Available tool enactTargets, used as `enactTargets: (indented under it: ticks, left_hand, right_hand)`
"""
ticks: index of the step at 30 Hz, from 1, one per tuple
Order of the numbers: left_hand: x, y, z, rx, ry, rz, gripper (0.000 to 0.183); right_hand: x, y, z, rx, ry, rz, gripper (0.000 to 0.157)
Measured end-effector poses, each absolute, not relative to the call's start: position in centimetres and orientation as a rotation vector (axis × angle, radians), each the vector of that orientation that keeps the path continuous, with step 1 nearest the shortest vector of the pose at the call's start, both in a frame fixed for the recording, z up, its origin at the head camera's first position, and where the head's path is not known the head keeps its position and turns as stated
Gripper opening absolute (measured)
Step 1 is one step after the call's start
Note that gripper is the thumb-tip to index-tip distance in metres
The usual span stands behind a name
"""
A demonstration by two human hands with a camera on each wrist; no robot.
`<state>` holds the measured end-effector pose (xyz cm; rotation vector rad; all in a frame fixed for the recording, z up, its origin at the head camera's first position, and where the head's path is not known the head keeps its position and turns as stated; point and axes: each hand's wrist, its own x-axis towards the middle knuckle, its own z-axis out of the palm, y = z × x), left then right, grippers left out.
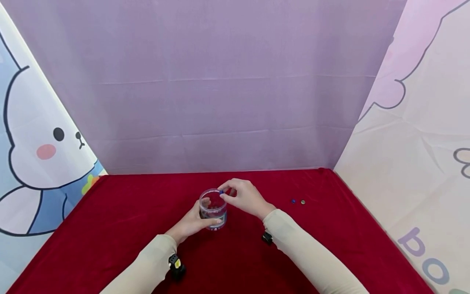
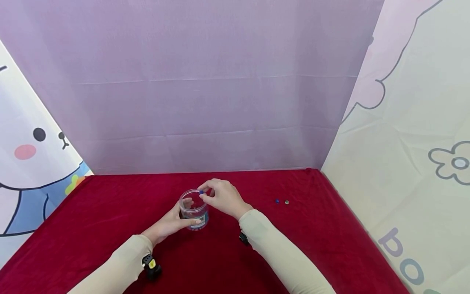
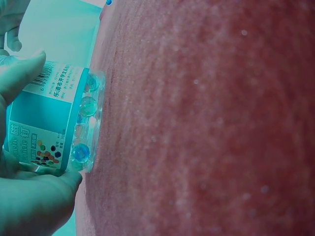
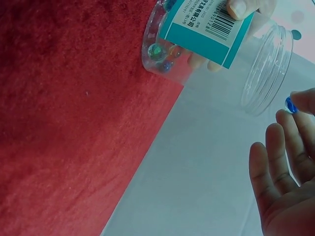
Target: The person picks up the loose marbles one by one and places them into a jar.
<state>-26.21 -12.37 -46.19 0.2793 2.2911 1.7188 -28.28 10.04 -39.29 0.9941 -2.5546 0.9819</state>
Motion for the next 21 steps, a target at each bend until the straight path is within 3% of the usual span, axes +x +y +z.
enactTargets:
  ticks: [21]
  left_hand:
    - [-26.28,-12.65,-46.45,0.298,2.298,1.727,0.099]
  right_hand:
    - [-28.15,9.9,-39.5,0.981,-2.595,0.934,0.023]
